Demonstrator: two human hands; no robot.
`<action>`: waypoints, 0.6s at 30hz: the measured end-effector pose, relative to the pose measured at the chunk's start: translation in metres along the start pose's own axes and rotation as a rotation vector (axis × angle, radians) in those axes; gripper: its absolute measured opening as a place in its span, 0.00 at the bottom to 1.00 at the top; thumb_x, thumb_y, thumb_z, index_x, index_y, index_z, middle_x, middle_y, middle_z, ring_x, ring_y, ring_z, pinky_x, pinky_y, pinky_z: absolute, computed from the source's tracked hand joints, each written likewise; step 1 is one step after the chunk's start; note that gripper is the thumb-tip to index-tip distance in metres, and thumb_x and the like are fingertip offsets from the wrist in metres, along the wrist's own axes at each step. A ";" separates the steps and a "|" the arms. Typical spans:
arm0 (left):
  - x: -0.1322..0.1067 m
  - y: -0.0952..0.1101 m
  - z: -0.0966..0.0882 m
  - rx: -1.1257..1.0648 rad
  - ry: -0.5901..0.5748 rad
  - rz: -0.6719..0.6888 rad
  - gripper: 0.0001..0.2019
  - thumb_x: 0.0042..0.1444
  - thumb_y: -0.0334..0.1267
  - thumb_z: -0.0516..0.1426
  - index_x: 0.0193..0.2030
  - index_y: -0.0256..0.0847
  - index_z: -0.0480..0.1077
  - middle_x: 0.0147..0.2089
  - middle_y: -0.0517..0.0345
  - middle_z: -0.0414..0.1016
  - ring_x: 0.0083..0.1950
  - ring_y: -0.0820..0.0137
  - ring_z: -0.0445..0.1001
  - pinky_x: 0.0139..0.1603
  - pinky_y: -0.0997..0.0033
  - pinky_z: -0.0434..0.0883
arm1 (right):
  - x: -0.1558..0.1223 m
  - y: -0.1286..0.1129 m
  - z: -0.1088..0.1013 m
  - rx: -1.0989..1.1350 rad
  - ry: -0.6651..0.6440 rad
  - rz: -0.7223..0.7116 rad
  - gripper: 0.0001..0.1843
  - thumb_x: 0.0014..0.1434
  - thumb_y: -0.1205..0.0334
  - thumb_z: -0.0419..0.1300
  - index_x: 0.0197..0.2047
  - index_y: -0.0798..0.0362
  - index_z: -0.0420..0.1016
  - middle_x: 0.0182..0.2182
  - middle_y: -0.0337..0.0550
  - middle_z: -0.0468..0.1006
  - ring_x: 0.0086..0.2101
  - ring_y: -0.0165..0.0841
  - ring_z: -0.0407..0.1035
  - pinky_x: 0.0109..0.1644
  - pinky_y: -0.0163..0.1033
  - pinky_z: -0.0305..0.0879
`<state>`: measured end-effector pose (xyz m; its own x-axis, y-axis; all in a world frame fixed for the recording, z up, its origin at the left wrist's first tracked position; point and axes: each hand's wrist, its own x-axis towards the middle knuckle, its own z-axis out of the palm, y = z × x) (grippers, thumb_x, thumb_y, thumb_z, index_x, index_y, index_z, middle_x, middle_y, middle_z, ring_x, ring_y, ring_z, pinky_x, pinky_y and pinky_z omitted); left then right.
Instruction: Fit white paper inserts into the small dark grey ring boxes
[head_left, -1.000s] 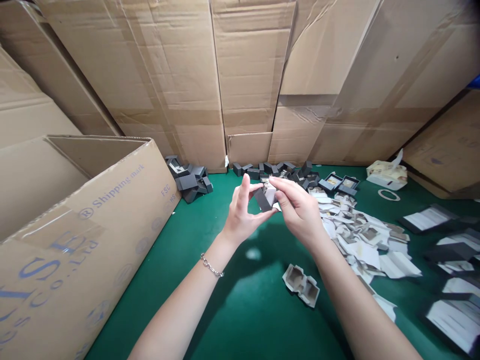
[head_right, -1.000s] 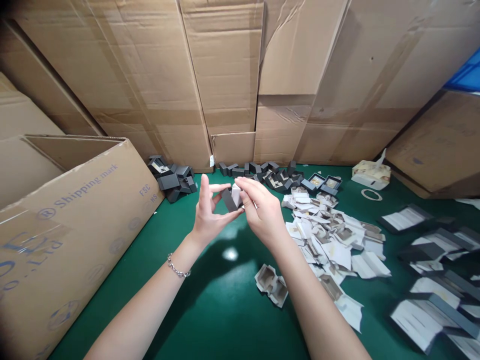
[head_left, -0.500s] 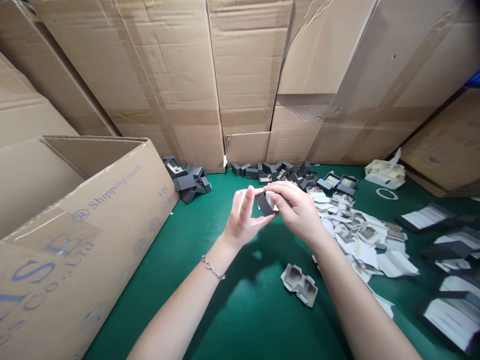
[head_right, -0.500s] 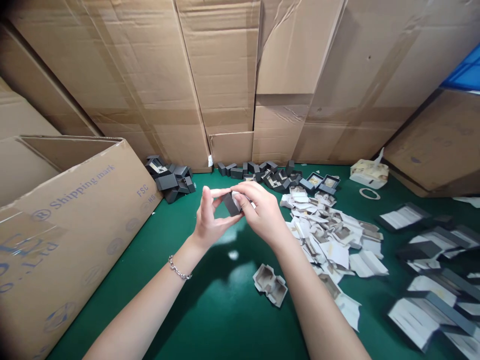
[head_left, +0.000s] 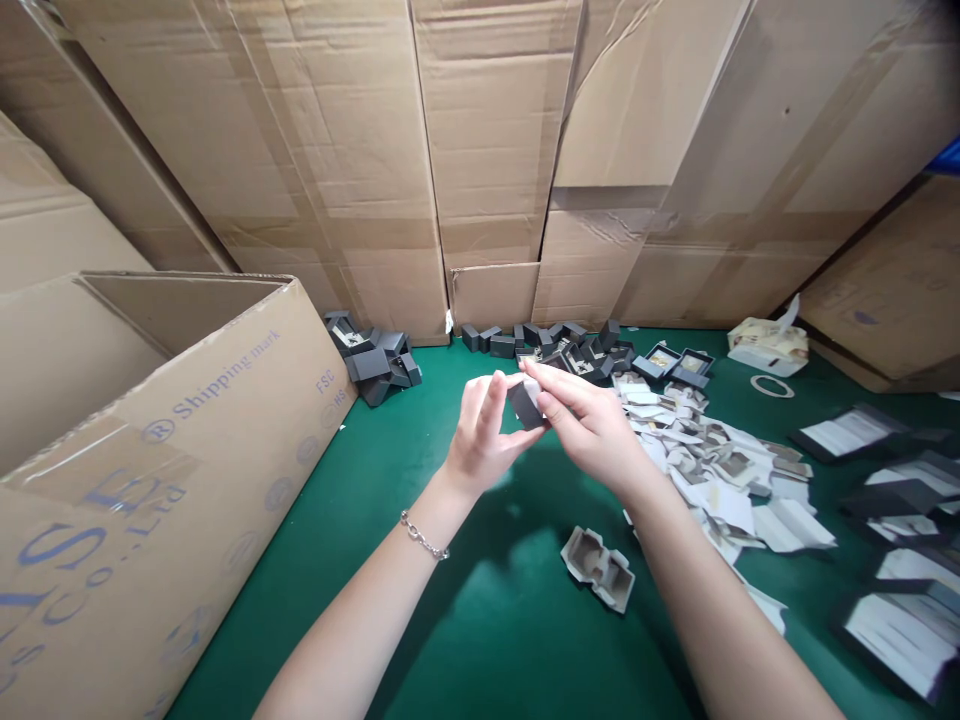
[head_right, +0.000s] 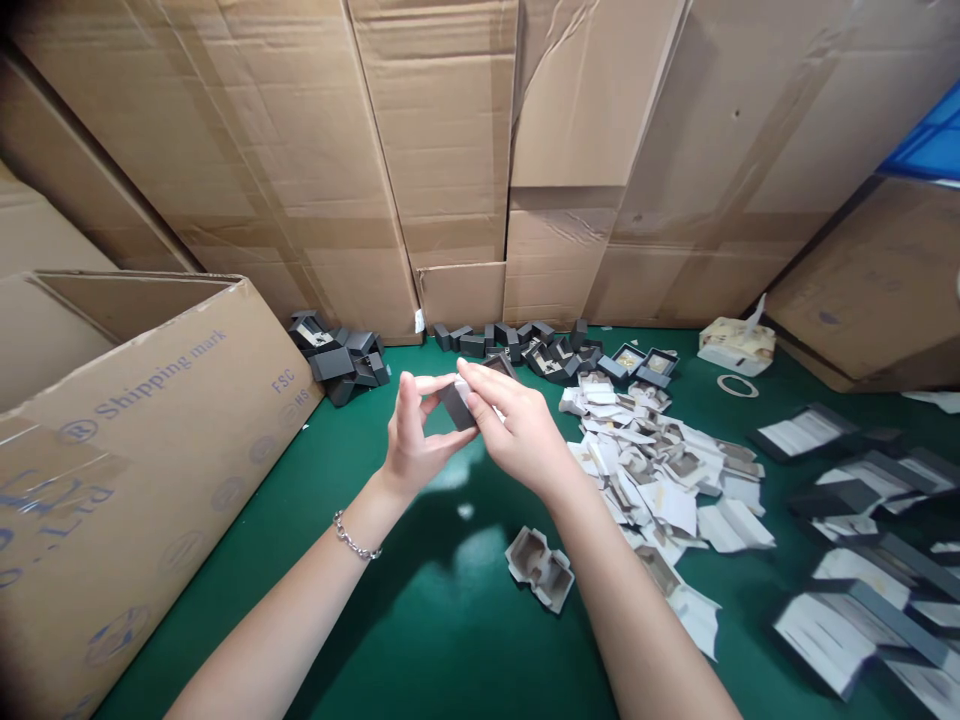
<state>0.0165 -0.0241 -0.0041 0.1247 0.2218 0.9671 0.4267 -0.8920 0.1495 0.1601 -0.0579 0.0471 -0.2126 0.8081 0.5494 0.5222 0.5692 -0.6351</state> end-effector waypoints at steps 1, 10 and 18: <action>0.000 -0.001 0.000 0.004 0.009 -0.004 0.49 0.49 0.39 0.63 0.69 0.49 0.32 0.46 0.48 0.70 0.45 0.64 0.70 0.43 0.60 0.72 | 0.000 -0.001 0.003 0.025 -0.007 0.005 0.20 0.63 0.58 0.49 0.57 0.47 0.68 0.55 0.40 0.70 0.56 0.37 0.62 0.61 0.47 0.59; 0.007 -0.009 -0.008 0.156 0.129 0.015 0.48 0.49 0.42 0.62 0.68 0.48 0.34 0.47 0.49 0.70 0.45 0.65 0.70 0.44 0.61 0.72 | -0.007 -0.011 0.030 0.183 0.473 0.179 0.17 0.55 0.54 0.60 0.47 0.47 0.68 0.45 0.46 0.72 0.45 0.38 0.68 0.45 0.44 0.71; 0.008 0.002 -0.003 0.110 0.133 -0.035 0.49 0.48 0.43 0.63 0.68 0.50 0.32 0.45 0.50 0.68 0.45 0.65 0.70 0.42 0.63 0.72 | 0.008 0.010 0.018 0.670 0.294 0.551 0.20 0.55 0.46 0.55 0.47 0.48 0.63 0.38 0.41 0.72 0.28 0.31 0.71 0.26 0.37 0.71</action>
<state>0.0157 -0.0253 0.0041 -0.0084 0.1918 0.9814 0.5251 -0.8344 0.1676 0.1488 -0.0429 0.0355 0.1916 0.9724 0.1332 -0.1208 0.1581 -0.9800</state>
